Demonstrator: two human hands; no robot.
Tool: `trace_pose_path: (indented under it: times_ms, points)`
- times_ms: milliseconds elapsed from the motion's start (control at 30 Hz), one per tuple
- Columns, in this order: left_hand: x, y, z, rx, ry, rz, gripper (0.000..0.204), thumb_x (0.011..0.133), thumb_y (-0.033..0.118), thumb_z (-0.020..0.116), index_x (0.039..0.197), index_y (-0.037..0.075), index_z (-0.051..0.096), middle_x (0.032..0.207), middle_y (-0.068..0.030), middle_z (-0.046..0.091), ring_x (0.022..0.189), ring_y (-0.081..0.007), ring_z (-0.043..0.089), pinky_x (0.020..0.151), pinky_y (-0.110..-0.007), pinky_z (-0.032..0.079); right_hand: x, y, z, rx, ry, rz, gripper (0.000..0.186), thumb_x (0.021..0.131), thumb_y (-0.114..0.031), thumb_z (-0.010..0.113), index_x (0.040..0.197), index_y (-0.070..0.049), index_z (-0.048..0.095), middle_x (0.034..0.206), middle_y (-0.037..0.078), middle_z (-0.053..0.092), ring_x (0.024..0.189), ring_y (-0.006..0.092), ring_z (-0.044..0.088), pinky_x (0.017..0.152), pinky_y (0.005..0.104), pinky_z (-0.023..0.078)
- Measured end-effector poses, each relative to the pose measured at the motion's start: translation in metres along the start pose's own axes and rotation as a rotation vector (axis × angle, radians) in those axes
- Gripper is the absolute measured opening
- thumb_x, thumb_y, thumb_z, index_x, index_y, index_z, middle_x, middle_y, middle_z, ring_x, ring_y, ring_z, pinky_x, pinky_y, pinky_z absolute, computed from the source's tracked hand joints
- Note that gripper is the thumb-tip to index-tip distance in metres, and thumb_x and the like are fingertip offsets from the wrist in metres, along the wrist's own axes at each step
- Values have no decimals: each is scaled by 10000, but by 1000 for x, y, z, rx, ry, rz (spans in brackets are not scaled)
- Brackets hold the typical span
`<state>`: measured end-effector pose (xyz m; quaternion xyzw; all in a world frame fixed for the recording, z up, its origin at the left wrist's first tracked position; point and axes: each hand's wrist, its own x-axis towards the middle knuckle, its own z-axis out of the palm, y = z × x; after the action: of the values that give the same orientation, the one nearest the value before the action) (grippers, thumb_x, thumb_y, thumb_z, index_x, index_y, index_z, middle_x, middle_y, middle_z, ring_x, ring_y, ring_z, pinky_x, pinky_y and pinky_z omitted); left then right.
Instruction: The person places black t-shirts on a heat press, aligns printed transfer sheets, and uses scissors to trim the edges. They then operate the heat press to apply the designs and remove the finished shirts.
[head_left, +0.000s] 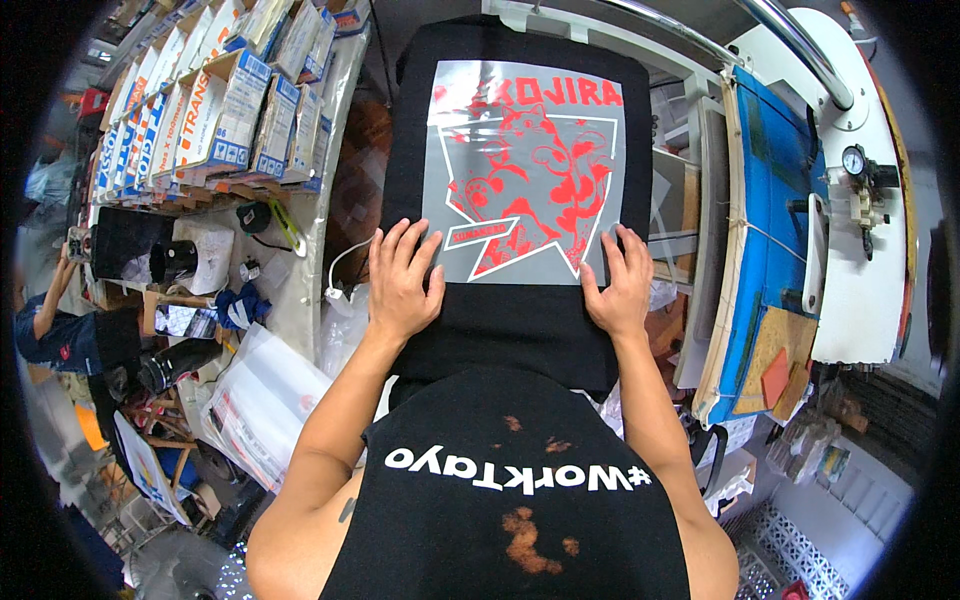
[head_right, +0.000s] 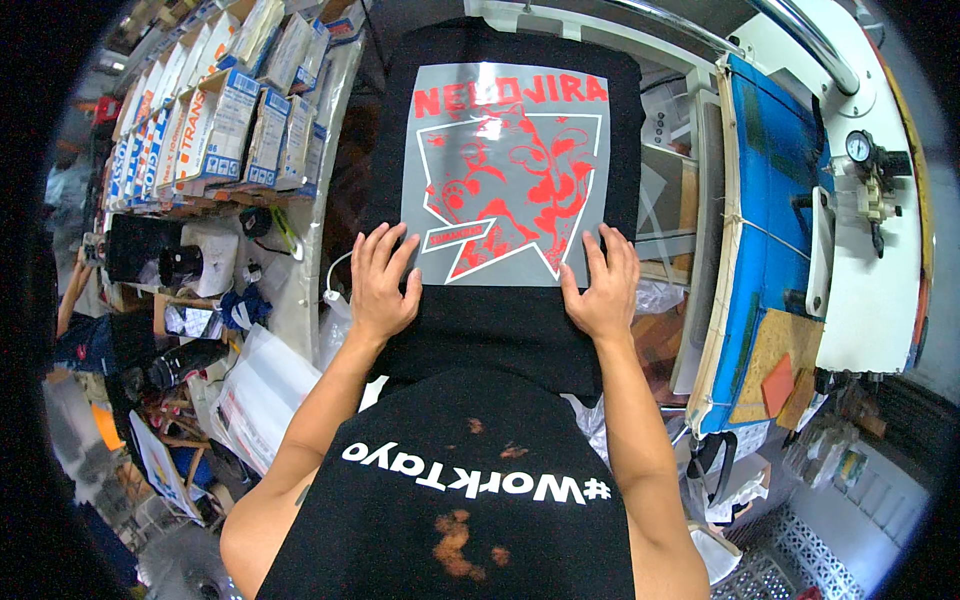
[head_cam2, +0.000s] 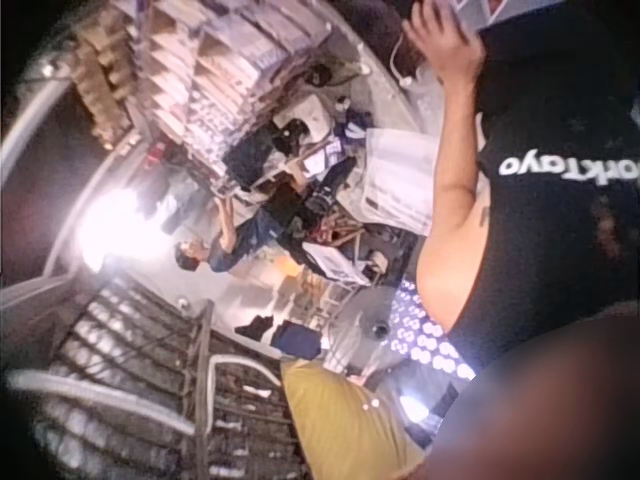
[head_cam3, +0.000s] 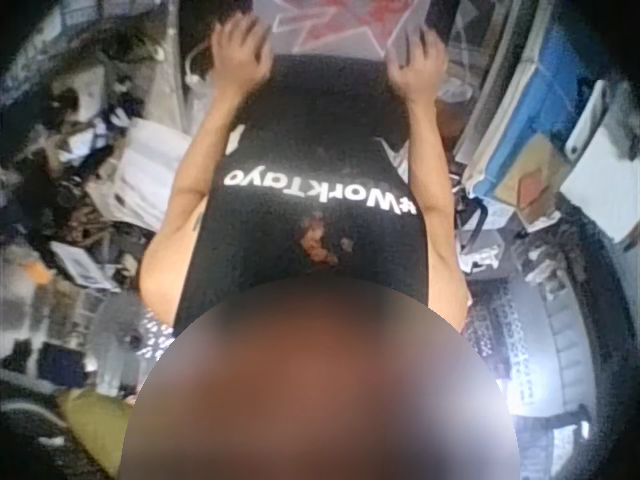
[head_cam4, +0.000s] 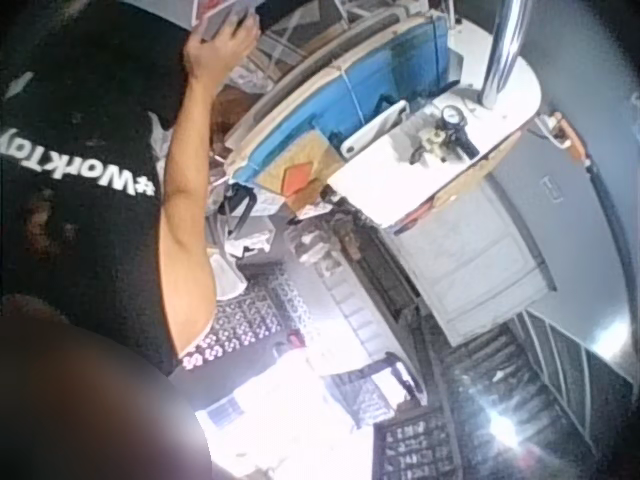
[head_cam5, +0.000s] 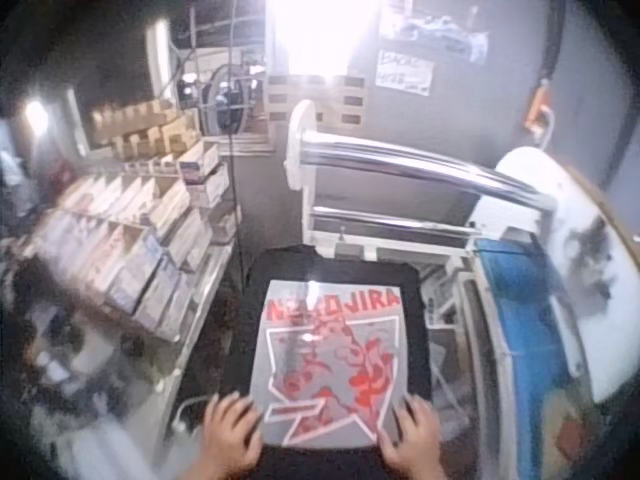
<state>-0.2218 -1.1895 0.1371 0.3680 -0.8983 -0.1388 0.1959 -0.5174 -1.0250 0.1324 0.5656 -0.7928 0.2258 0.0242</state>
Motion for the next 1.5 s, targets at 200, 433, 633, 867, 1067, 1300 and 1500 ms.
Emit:
trace_pose_path:
  times_ms: [200,433,633,867,1067,1300,1500]
  points:
    - [1,4,-1,-11,4,-5,470,817,164,672,1280,95,628,1384,-111,548,1366,-332,429,1184,-560,252,-1,-4,-2,7,7,5,535,826,-297,756,1276,-39,625,1398,186,536,1326,390,483,1117,541,352]
    - [57,-39,5,-221,112,-133,178,836,178,677,996,102,695,1010,-81,637,1068,-270,578,947,-430,413,35,39,9,101,250,207,352,861,-340,730,1006,-21,691,1103,174,618,1068,367,588,927,499,447]
    - [117,-142,57,-1427,-309,-1026,661,992,659,475,1277,89,651,1240,-79,682,1080,-270,656,914,-414,526,85,133,41,1533,-469,1207,884,912,-797,439,1276,-14,632,1189,205,703,1087,331,682,940,470,529]
    - [171,-217,129,-2128,-187,-323,737,1006,635,458,1404,22,552,1328,-138,650,1206,-298,633,1057,-441,497,118,185,81,2129,-93,728,851,929,-668,552,1508,-56,436,1502,124,512,1382,295,473,1168,432,344]
    - [204,-257,106,-1859,232,-655,482,1009,342,613,1293,-47,617,1309,-169,658,1208,-316,629,1086,-461,465,167,250,106,1729,455,760,592,922,-250,720,1437,-53,505,1473,107,527,1377,262,460,1192,403,306]
    - [211,-247,84,-1971,429,-739,445,917,224,633,1257,-63,624,1304,-214,651,1256,-373,588,1141,-497,403,167,272,111,1951,319,822,477,794,-29,751,1261,-54,659,1367,101,596,1338,272,480,1133,420,371]
    - [214,-225,76,-1952,603,-651,528,897,325,626,1284,-34,601,1345,-213,626,1284,-362,556,1163,-489,361,174,273,108,1625,477,968,370,871,-206,736,1173,7,714,1185,147,718,1131,300,664,1059,428,487]
